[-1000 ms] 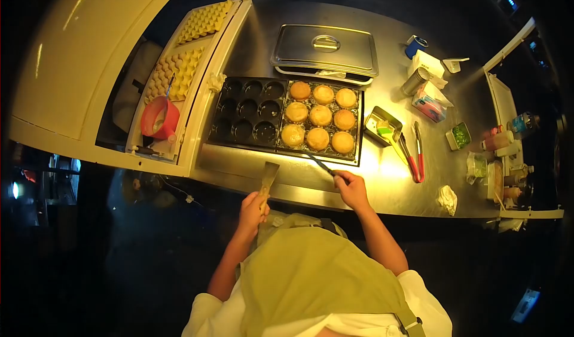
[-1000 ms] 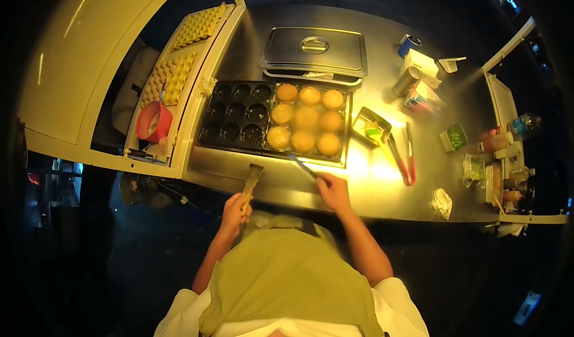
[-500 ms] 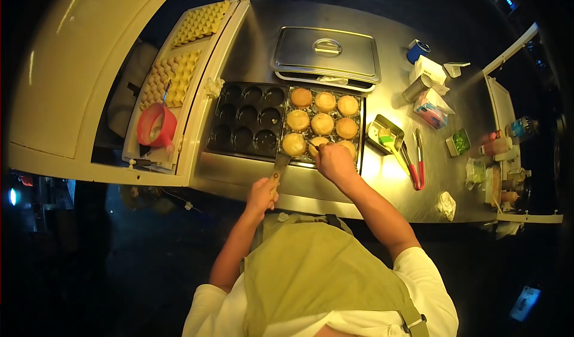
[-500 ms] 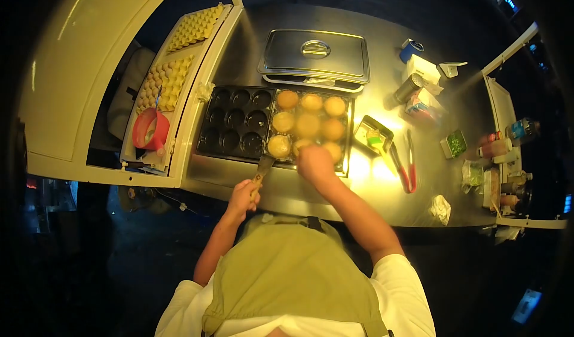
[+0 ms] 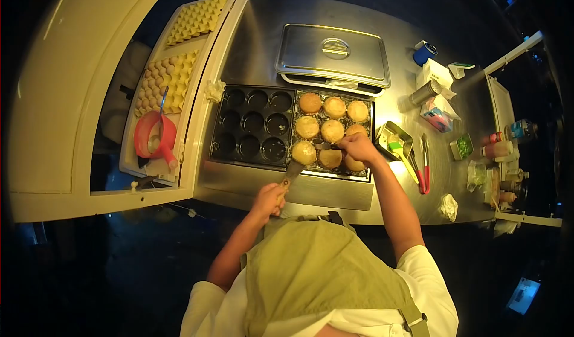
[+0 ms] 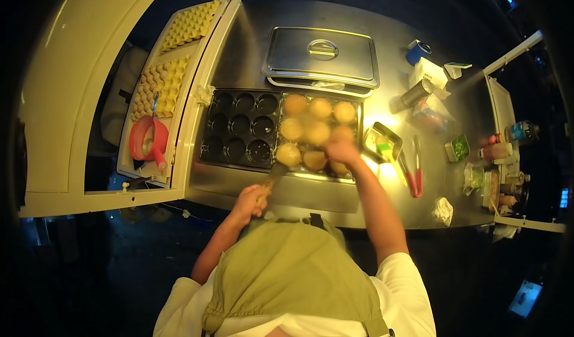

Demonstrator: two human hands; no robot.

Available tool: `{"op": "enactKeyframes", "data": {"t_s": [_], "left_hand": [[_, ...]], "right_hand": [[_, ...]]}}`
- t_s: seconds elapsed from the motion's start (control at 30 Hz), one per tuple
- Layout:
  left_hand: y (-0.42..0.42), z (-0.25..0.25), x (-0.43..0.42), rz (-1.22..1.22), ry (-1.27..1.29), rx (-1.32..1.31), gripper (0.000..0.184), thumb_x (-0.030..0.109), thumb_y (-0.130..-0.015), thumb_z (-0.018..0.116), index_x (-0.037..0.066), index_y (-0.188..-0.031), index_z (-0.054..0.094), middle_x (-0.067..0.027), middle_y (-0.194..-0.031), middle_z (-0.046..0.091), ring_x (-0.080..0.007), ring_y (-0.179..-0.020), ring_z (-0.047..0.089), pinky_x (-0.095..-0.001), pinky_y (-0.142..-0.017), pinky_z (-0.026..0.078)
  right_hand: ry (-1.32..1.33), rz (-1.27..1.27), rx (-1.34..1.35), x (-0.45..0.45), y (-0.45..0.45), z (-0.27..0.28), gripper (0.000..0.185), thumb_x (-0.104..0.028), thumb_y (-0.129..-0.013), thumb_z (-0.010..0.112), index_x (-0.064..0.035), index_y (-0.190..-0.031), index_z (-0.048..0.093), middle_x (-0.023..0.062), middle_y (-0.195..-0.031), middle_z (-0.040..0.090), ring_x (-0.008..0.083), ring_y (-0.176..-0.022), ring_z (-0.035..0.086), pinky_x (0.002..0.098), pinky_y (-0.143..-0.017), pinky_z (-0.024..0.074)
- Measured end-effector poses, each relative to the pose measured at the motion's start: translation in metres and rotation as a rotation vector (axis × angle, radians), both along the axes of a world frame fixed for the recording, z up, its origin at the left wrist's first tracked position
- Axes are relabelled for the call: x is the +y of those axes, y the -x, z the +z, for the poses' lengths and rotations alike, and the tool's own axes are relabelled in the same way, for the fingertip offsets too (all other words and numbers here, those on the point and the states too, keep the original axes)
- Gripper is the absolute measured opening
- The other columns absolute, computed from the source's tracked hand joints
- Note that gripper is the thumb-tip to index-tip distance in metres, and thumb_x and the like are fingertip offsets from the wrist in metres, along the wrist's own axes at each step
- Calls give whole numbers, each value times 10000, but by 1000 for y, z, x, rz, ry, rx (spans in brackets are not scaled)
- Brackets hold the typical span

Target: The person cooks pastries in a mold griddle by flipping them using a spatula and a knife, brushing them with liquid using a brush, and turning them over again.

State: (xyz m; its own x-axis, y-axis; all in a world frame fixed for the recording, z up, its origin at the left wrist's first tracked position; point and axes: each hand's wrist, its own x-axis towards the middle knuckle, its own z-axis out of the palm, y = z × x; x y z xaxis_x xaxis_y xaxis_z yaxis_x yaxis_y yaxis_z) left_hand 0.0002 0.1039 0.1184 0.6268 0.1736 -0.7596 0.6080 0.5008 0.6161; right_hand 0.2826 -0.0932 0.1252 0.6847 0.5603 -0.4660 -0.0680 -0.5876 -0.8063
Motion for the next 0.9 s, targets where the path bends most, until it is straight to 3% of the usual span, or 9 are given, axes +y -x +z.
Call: {"op": "enactKeyframes", "data": {"t_s": [0.1, 0.17, 0.23, 0.3, 0.4, 0.5, 0.57, 0.67, 0.9], "left_hand": [[-4, -6, 6, -35, 45, 28, 223, 241, -1006, 533, 36, -1032, 618, -67, -645, 567, -109, -430, 396, -275, -418, 347], [-11, -18, 4, -15, 60, 1, 222, 236, -1009, 528, 36, -1039, 618, -68, -650, 567, -113, -433, 399, -275, -423, 351], [-20, -31, -2, -3, 80, -25, 220, 232, -1012, 522, 36, -1045, 617, -70, -655, 568, -116, -436, 402, -274, -429, 354], [-31, -38, -7, 19, 83, -25, 225, 231, -1020, 508, 34, -1056, 612, -72, -659, 566, -117, -441, 407, -278, -443, 370], [-38, -41, -13, 31, 84, 6, 230, 236, -1027, 499, 34, -1059, 604, -72, -660, 563, -116, -437, 399, -283, -459, 381], [-36, -41, -16, 38, 123, -29, 237, 249, -1036, 499, 35, -1072, 594, -73, -664, 564, -114, -433, 390, -288, -471, 386], [-33, -40, -18, 44, 136, -39, 237, 255, -1039, 502, 38, -1077, 592, -72, -666, 563, -113, -430, 384, -289, -475, 386], [-26, -41, -20, 48, 149, -66, 236, 261, -1043, 505, 45, -1088, 590, -69, -663, 560, -112, -425, 376, -292, -475, 385], [16, -28, -9, -17, 51, -58, 232, 243, -1035, 499, 48, -1092, 612, -65, -643, 567, -111, -426, 386, -290, -439, 352]], "right_hand": [[101, -26, 146, -24, -11, 31, 253, -185, -921, 656, -2, -791, 772, 31, -700, 696, 67, -545, 500, 245, -490, 382], [16, -35, 168, -39, -9, 26, 230, -165, -908, 655, 7, -804, 767, 37, -694, 687, 56, -533, 476, 225, -478, 344], [-69, -38, 113, -52, -1, 14, 207, -144, -899, 650, 15, -872, 780, 19, -694, 677, 58, -530, 475, 230, -476, 351], [-149, 9, 163, -49, 20, 18, 216, -161, -922, 636, 2, -919, 777, 28, -712, 688, 89, -654, 608, 277, -607, 485], [-78, 23, 76, -46, 43, 8, 236, -106, -948, 653, 42, -1088, 772, 31, -786, 724, 89, -698, 635, 255, -658, 509], [-175, -46, 85, -40, 60, 7, 237, -106, -947, 655, 37, -1097, 771, 36, -820, 734, 83, -717, 641, 253, -671, 513], [-111, 39, -5, -43, 67, -4, 252, -122, -947, 655, 39, -1109, 760, 72, -855, 758, 124, -745, 671, 284, -698, 534], [-79, 169, -382, -31, 83, 2, 224, -155, -876, 674, -41, -1045, 767, 223, -913, 723, 369, -789, 704, 421, -734, 551], [-54, 222, -567, -24, 79, 16, 213, -131, -848, 668, -50, -1018, 768, 225, -908, 710, 414, -851, 682, 460, -771, 549]]}}
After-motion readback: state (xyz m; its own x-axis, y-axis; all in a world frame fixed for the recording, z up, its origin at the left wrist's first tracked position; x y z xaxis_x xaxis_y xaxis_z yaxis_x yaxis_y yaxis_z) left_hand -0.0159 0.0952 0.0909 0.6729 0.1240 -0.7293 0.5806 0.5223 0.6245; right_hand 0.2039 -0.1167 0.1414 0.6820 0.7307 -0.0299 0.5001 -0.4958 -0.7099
